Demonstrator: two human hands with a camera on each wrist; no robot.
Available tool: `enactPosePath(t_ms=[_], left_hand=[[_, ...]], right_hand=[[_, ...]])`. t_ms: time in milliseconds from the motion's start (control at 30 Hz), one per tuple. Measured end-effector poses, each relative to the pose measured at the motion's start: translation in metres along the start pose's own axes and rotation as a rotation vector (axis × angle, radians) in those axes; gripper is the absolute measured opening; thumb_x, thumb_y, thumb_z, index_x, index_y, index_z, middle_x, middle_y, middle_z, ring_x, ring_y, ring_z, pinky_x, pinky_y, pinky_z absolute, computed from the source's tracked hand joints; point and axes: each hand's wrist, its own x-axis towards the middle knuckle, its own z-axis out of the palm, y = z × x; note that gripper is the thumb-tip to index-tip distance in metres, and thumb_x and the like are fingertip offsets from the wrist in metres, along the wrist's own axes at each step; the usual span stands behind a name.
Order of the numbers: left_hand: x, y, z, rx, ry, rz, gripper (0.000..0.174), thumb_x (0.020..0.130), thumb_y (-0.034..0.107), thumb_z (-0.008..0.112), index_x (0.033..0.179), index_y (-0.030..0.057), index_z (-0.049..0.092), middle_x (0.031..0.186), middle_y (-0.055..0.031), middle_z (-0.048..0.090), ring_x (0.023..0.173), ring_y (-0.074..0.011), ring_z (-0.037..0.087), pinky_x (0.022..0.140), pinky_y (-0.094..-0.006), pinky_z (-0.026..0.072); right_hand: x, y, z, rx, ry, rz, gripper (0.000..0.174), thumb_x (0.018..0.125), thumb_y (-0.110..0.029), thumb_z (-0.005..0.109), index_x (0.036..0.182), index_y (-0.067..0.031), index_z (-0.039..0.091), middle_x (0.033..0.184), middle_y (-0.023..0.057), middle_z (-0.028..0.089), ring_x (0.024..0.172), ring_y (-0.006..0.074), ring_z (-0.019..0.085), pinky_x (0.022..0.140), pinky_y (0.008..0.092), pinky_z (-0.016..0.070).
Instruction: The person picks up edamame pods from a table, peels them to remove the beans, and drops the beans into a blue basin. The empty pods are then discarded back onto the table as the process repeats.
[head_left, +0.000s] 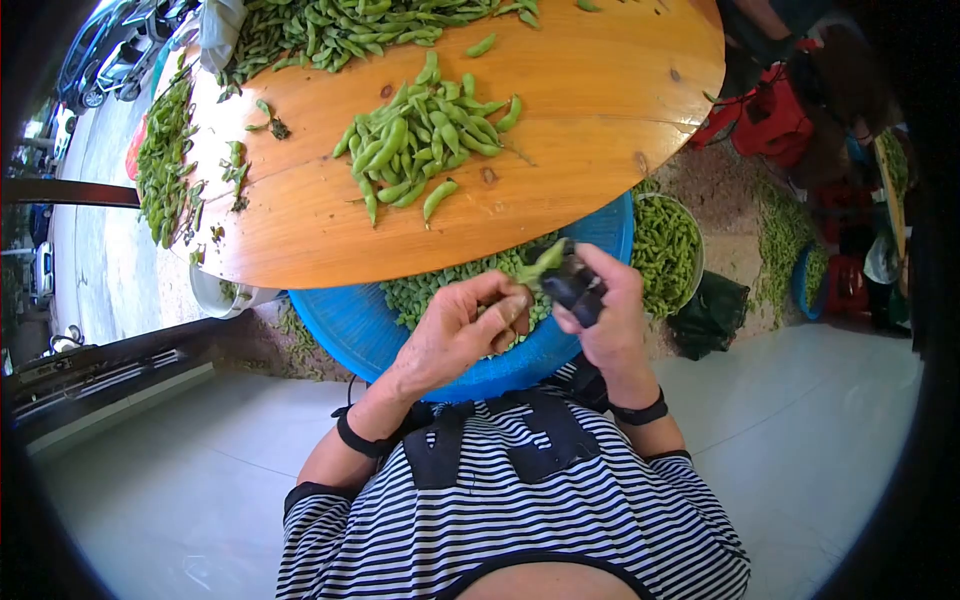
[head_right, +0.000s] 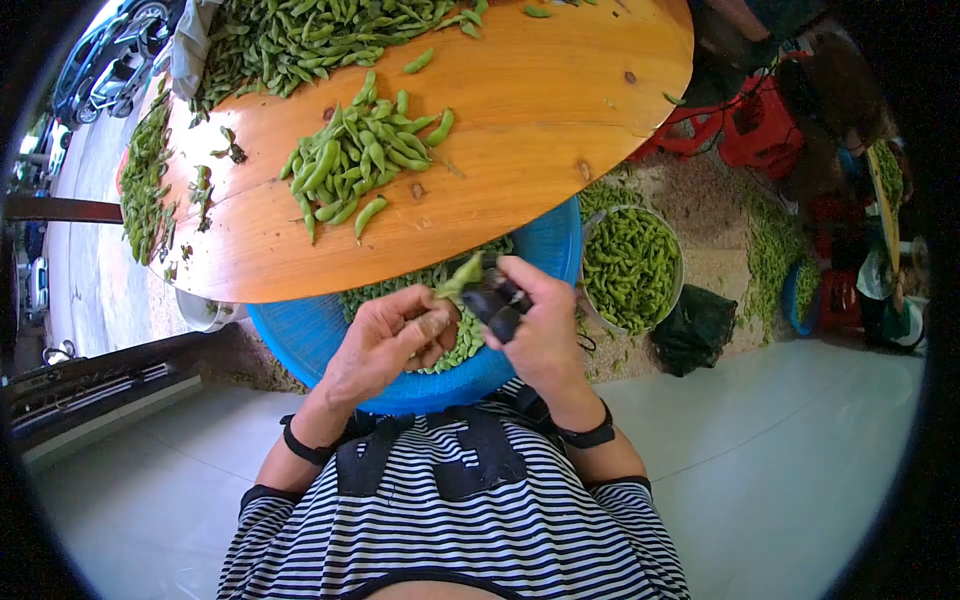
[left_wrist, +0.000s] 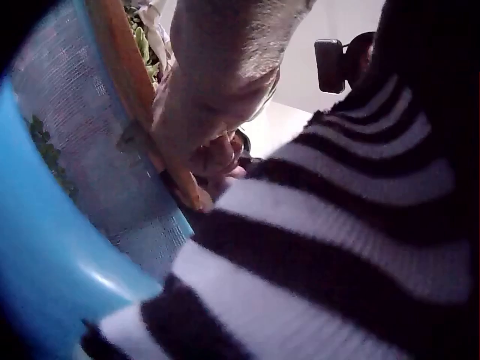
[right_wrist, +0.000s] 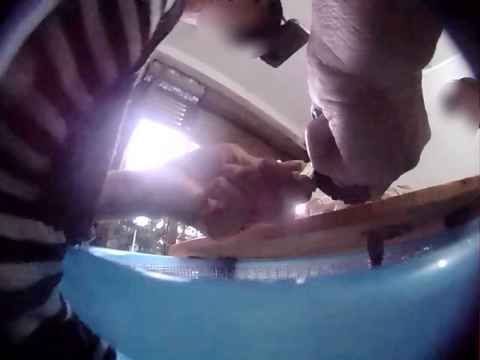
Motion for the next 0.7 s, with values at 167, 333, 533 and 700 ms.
enactPosePath(t_ms=[167,333,533,700], left_hand=[[-0.010,0.010,-0.020,0.887,-0.067,0.541,0.021,0.084,0.000,0.063,0.105,-0.0015,0.064,0.097,-0.0096,0.068,0.084,-0.0240,0.067,0.077,-0.0317,0.0530],[0.003,0.041,-0.043,0.845,0.395,0.328,0.019,0.081,0.004,0.070,0.099,-0.0006,0.067,0.094,-0.0115,0.065,0.077,-0.0255,0.065,0.071,-0.0319,0.0518],[0.028,0.035,-0.048,1.224,0.653,0.534,0.018,0.082,0.003,0.069,0.099,-0.0008,0.066,0.081,-0.0112,0.058,0.066,-0.0240,0.060,0.063,-0.0342,0.0482],[0.012,0.041,-0.026,0.866,0.453,0.425,0.016,0.086,0.001,0.065,0.102,-0.0015,0.063,0.080,-0.0066,0.062,0.064,-0.0140,0.054,0.058,-0.0276,0.0443]], right_hand=[[-0.017,-0.035,-0.068,-0.643,0.507,-0.270,0.018,0.083,-0.005,0.066,0.100,0.0002,0.065,0.072,0.0006,0.061,0.058,0.0084,0.055,0.050,0.0251,0.0423],[-0.027,-0.023,-0.163,-1.579,0.737,-0.105,0.032,0.075,0.002,0.061,0.107,0.0004,0.065,0.087,0.0231,0.067,0.080,0.0390,0.066,0.071,0.0431,0.0507],[-0.019,-0.026,-0.136,-1.392,0.717,-0.222,0.034,0.076,0.004,0.060,0.109,-0.0014,0.065,0.095,0.0221,0.066,0.088,0.0372,0.065,0.075,0.0410,0.0503],[-0.002,-0.027,-0.050,-0.647,0.108,-0.403,0.025,0.071,-0.002,0.063,0.095,0.0009,0.056,0.081,0.0072,0.054,0.073,0.0151,0.052,0.067,0.0266,0.0434]])
